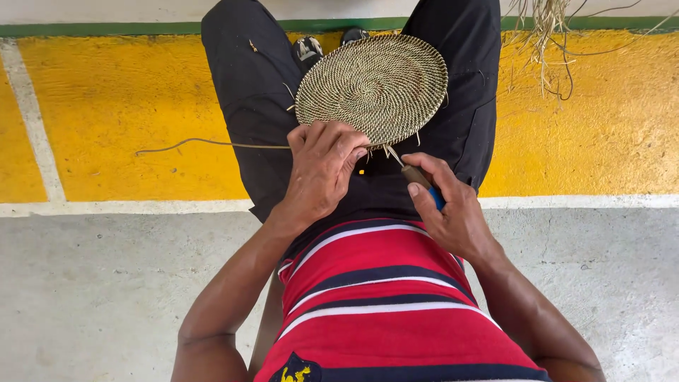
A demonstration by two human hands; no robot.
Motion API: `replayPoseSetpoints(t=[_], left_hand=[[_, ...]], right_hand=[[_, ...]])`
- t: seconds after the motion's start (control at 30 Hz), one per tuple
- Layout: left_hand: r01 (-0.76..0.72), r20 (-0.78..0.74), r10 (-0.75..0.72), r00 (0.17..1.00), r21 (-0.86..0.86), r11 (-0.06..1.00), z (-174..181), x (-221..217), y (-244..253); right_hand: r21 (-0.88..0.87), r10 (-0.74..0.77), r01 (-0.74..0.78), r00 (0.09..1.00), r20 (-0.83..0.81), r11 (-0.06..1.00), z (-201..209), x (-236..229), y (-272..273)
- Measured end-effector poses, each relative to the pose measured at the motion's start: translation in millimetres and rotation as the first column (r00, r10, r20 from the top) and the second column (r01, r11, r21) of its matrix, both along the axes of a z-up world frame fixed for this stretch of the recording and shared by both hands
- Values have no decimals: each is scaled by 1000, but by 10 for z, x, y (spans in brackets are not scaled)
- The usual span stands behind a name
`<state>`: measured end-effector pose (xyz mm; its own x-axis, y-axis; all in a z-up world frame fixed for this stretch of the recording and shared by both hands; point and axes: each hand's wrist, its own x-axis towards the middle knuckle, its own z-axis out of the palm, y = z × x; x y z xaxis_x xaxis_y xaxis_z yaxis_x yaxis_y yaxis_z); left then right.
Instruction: Hand-weaving a circular straw mat using fibers and an awl tool.
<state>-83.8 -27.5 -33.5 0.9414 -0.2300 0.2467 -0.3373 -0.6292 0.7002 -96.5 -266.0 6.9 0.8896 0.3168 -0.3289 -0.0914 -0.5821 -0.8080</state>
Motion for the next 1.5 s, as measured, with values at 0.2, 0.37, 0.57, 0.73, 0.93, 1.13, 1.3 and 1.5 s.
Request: replayPoseSetpoints(t=[0.2, 0.37, 0.57, 0.73, 0.93, 1.13, 1.3, 1.5], left_hand=[[-8, -6, 8, 1000, 5, 1000, -36, -78, -44], [-141, 29, 140, 990, 61, 988, -205, -176, -192], [-165, 95, 157, 983, 83, 983, -324, -202, -216], [-154, 84, 147, 986, 85, 984, -313, -212, -231], [-114, 79, 107, 991, 92, 989, -286, -186, -249], [-58, 129, 44, 991, 106, 993, -368, -177, -263], [-32, 149, 18, 989, 91, 995, -410, -180, -233], [-24, 180, 5, 984, 100, 995, -358, -76, -183]], right_hand=[[46, 51, -56, 993, 103, 997, -38, -9, -7], [-2, 6, -7, 992, -128, 1000, -62, -61, -12], [1, 5, -5, 985, -172, 1000, -97, -96, -14], [11, 24, -23, 989, -143, 1000, -104, -101, 0], [13, -17, 20, 985, -173, 1000, -90, -123, 50], [51, 3, 2, 994, -113, 999, -173, -185, 82], [112, -3, 18, 991, -134, 994, -284, -177, 78], [111, 20, -13, 998, -57, 994, -198, -3, 134]])
